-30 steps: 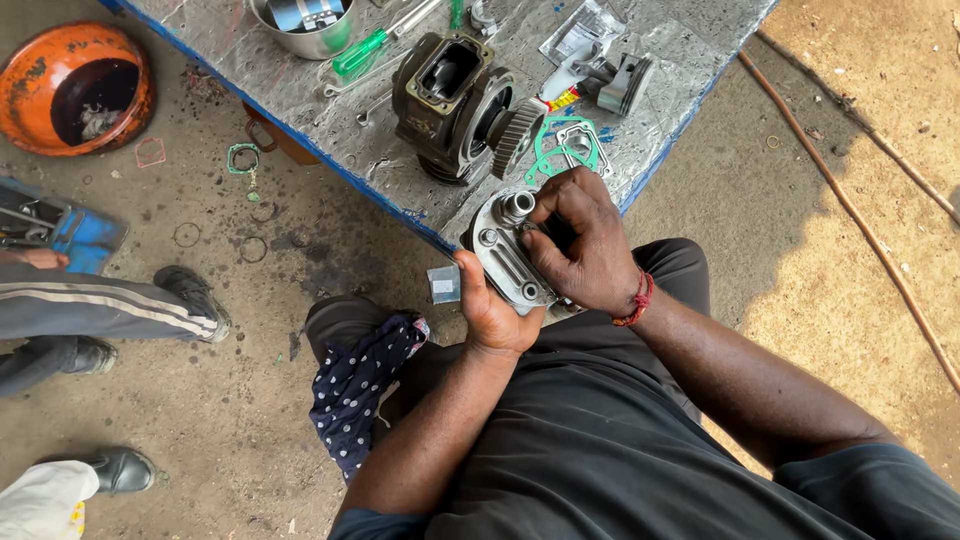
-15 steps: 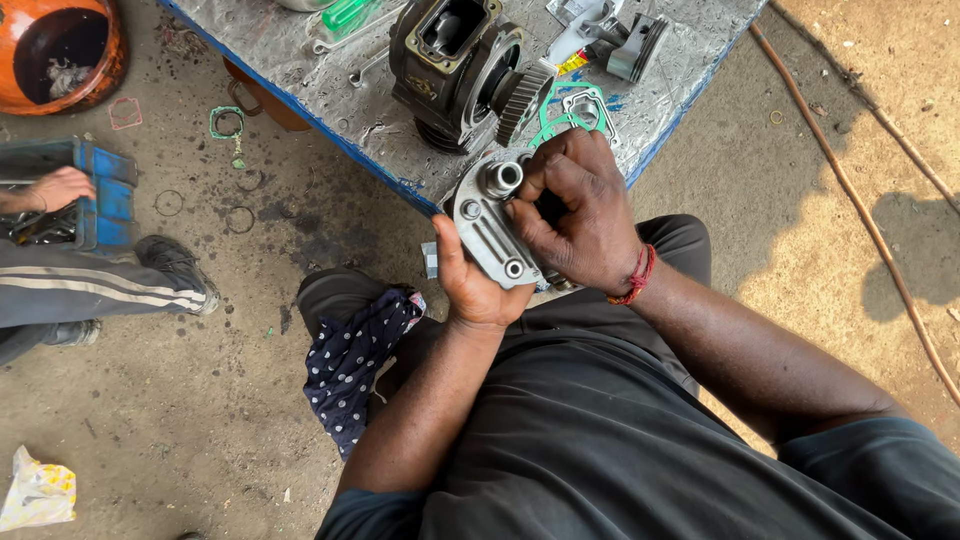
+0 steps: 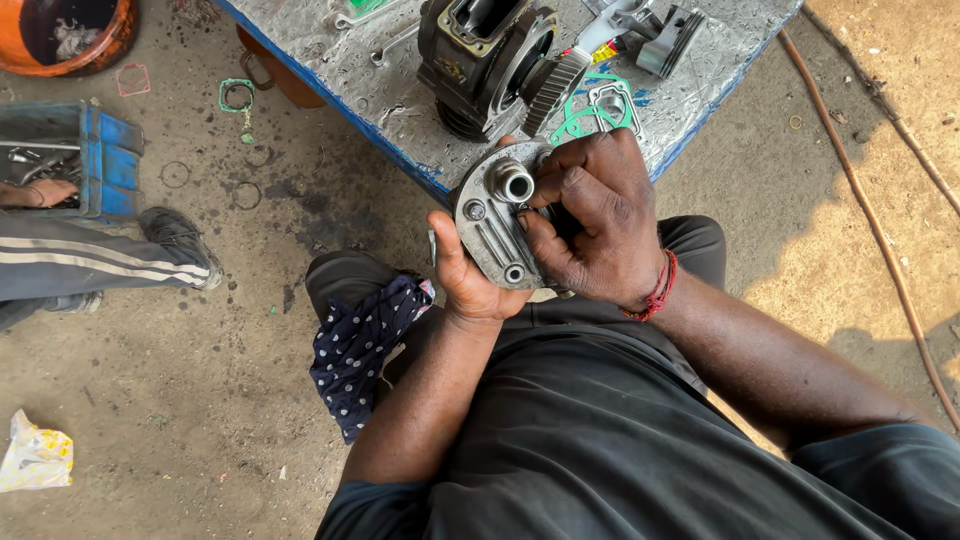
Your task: The person cleans a metal engine casing with a cloth, places a gasket onto the surface, and then inserts bolts into the casing using a wrench. The person handles the casing and gasket directly and uses a wrench to tighten the bolts.
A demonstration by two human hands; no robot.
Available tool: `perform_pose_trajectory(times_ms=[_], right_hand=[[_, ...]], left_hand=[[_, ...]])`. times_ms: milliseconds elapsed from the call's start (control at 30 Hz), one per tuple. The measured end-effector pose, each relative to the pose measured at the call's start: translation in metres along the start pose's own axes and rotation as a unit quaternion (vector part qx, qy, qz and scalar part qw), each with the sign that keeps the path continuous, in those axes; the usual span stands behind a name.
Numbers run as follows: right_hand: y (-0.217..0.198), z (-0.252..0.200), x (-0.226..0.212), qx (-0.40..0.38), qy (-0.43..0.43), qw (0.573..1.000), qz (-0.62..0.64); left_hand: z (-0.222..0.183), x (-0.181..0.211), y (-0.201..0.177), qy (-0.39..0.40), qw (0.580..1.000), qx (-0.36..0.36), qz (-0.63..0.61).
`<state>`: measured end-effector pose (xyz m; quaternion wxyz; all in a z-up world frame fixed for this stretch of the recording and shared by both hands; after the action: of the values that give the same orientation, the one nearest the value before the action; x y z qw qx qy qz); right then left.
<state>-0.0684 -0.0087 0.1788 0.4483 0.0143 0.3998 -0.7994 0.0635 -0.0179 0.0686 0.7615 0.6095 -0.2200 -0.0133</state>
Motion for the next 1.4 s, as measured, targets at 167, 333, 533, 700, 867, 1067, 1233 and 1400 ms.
perform_pose_trajectory(times_ms=[167,333,533,700,867,1067,1233,1400], right_hand=[[0.006,-0.002,0.007,0.003,0.017,1.0,-0.008],[0.015,-0.011,0.016,-0.013,0.042,0.999,-0.02],[0.011,-0.029,0.03,0.022,0.146,0.966,0.211],[0.007,-0.045,0.04,-0.121,0.061,0.97,0.203],[0.013,-0.064,0.048,-0.151,0.029,0.981,0.115],[0.012,-0.063,0.046,-0.149,0.036,0.984,0.09],[0.013,-0.063,0.047,-0.15,0.036,0.984,0.088],[0.016,-0.065,0.051,-0.161,0.043,0.981,0.096]], left_hand=[[0.001,-0.008,-0.015,0.016,0.997,-0.047,-0.066],[0.0,-0.017,-0.034,0.019,0.988,-0.076,-0.135],[0.001,-0.009,-0.028,-0.006,0.992,-0.019,-0.126],[-0.001,0.003,-0.016,-0.027,0.989,-0.039,-0.14],[-0.003,0.003,-0.016,-0.036,0.991,-0.04,-0.123],[0.0,0.002,-0.013,-0.032,0.992,-0.049,-0.115],[-0.002,0.003,-0.014,-0.024,0.993,-0.046,-0.108],[-0.003,0.003,-0.017,-0.021,0.994,-0.04,-0.098]])
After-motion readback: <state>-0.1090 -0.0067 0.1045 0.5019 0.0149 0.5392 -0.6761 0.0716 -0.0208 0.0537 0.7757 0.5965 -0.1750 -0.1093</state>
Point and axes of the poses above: each hand's wrist, its own z-axis towards the middle knuckle, its own y-axis out of the palm, x = y × z, the point moved 2 cm from there along z, towards the middle knuckle, and after that the axes turned 1 degree about -y, right-handed, at the moved point
